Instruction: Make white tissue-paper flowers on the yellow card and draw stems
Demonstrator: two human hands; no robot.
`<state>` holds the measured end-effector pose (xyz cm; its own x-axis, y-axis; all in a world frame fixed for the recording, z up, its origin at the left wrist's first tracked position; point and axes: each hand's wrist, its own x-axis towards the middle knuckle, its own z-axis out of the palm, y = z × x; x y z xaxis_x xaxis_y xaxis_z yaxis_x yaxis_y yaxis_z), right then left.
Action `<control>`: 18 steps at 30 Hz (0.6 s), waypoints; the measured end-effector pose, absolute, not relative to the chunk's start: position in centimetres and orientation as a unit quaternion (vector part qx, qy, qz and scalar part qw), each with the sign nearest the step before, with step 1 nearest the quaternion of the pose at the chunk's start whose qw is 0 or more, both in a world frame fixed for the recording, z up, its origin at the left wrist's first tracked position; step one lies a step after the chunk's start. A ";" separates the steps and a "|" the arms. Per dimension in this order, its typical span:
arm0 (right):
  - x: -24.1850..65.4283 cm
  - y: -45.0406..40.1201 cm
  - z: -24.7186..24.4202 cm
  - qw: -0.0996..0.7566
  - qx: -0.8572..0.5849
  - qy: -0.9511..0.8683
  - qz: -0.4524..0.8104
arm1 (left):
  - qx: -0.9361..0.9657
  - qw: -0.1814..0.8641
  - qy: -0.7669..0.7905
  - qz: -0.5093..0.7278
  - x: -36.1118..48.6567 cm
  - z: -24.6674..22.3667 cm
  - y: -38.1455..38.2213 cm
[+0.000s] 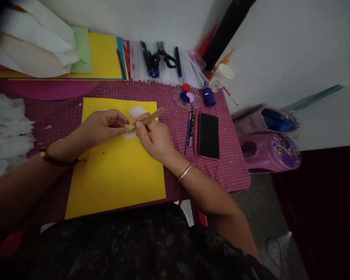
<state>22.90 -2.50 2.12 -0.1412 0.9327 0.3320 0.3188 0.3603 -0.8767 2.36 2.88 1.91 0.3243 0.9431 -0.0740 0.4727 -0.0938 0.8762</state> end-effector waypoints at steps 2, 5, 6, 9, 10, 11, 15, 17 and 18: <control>22.9 -2.3 2.0 0.452 -0.463 -0.691 0.322 | 0.685 0.430 0.519 0.278 2.5 1.9 2.8; 22.9 -2.1 1.7 0.437 -0.465 -0.704 0.312 | 0.685 0.418 0.529 0.277 2.8 1.9 2.8; 22.9 -2.0 1.6 0.432 -0.466 -0.707 0.309 | 0.687 0.414 0.531 0.274 2.8 2.0 2.7; 23.0 -1.8 1.3 0.416 -0.461 -0.724 0.301 | 0.689 0.410 0.525 0.286 2.5 3.2 2.1; 23.0 -1.8 1.2 0.410 -0.458 -0.731 0.297 | 0.684 0.410 0.521 0.305 2.3 3.9 1.8; 23.1 -1.8 1.2 0.406 -0.453 -0.739 0.291 | 0.674 0.409 0.518 0.331 2.0 4.8 1.4; 23.1 -1.7 1.1 0.386 -0.418 -0.779 0.263 | 0.618 0.375 0.540 0.431 0.2 8.2 0.3; 23.0 -1.6 1.0 0.372 -0.402 -0.799 0.247 | 0.600 0.340 0.564 0.454 -0.7 9.1 0.2; 23.0 -1.5 1.0 0.364 -0.401 -0.806 0.238 | 0.594 0.324 0.578 0.456 -1.1 9.3 0.2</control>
<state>22.98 -1.53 0.99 -0.4139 0.8195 0.3963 0.4734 0.5656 -0.6753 -1.09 0.24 9.32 -0.0848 0.9822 0.1673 0.3916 -0.1216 0.9121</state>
